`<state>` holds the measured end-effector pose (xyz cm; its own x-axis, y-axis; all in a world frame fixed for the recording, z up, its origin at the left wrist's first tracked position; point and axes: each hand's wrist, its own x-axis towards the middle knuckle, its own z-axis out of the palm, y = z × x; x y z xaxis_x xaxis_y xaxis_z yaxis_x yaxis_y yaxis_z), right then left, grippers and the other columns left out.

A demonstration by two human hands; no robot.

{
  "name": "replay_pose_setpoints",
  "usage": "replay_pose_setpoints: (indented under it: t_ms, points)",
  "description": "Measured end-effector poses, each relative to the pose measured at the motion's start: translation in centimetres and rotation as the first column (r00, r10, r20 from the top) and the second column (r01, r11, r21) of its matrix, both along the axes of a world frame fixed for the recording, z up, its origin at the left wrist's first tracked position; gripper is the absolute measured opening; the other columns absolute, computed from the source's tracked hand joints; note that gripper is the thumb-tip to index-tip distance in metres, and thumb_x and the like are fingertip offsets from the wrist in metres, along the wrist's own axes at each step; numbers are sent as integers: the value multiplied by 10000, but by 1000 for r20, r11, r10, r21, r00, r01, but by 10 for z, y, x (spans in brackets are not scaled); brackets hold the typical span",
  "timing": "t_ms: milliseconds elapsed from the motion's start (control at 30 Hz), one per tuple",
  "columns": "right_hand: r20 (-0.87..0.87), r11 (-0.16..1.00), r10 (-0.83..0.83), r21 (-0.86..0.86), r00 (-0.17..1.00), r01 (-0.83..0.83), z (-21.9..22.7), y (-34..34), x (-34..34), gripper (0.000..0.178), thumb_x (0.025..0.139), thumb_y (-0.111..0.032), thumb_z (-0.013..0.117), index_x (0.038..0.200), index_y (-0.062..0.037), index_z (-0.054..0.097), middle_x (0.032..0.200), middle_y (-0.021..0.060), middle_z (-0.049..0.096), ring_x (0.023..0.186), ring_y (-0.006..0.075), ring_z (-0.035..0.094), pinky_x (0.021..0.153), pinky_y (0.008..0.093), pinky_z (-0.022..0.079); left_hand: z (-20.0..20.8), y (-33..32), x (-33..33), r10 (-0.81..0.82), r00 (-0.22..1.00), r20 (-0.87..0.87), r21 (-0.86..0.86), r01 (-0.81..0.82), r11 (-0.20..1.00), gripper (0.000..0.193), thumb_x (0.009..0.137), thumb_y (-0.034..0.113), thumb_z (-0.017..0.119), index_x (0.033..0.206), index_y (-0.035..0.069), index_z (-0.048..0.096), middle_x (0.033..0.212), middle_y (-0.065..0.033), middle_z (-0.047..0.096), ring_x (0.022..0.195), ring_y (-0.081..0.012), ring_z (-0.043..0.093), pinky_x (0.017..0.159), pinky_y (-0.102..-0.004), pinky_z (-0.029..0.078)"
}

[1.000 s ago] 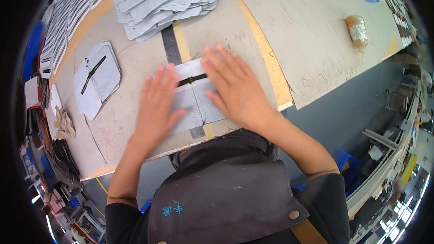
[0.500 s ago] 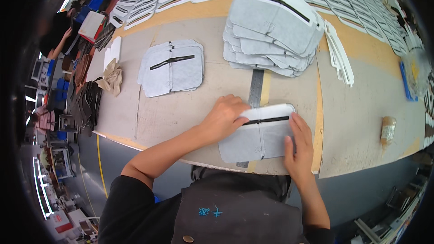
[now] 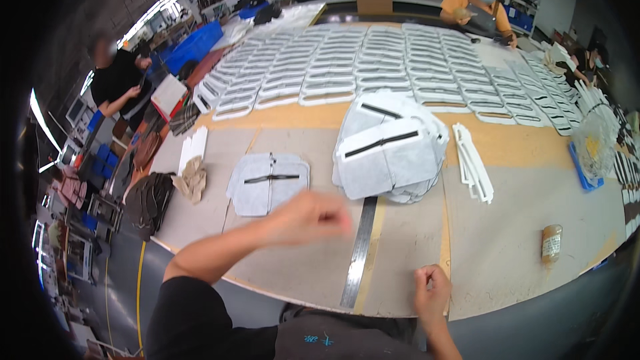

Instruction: The person is seen attaching components to leather or fabric bag panels, possibly zippers and internal structural supports.

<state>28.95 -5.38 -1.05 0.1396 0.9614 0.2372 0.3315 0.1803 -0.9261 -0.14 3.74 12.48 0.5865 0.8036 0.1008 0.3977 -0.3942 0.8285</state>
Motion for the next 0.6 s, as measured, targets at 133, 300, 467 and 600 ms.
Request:
replay_pose_setpoints:
  t_ms: [133, 300, 467, 600]
  points:
    - [-81, 993, 112, -22, 990, -115, 2, 3, -14, 180, 918, -53, 620, 763, 0, 545, 639, 56, 512, 599, 101, 477, 562, 265, 411, -40, -113, -36, -111, 994, -8, -649, 80, 757, 242, 945, 286, 689, 908, 46, 679, 714, -1, 657, 630, -75, 571, 582, -249, 448]
    - [19, 911, 409, -62, 912, -407, 5, -9, -28, 148, 922, -60, 633, 802, -5, 567, 662, 77, 548, 575, 128, 498, 542, 269, 418, -123, -221, -72, 26, 842, -539, -733, -483, 479, 240, 964, 297, 634, 978, 65, 690, 805, -61, 704, 732, -159, 669, 665, -284, 519]
    - [-273, 649, 702, -135, 658, -748, 11, -39, -38, 63, 941, -69, 615, 946, -7, 625, 830, 111, 631, 684, 189, 647, 611, 293, 505, -190, -293, -59, 183, 827, -532, -333, -403, 853, 253, 927, 214, 591, 1119, 64, 661, 992, -181, 708, 907, -386, 680, 754, -429, 548]
    - [-30, 510, 852, -171, 522, -843, 4, -52, -34, 180, 941, -100, 601, 1099, -27, 645, 995, 143, 664, 852, 259, 694, 743, 329, 547, -181, -291, -46, 229, 776, -588, -288, -465, 837, 282, 902, 198, 615, 1155, 82, 656, 1003, -214, 689, 924, -403, 660, 768, -427, 549]
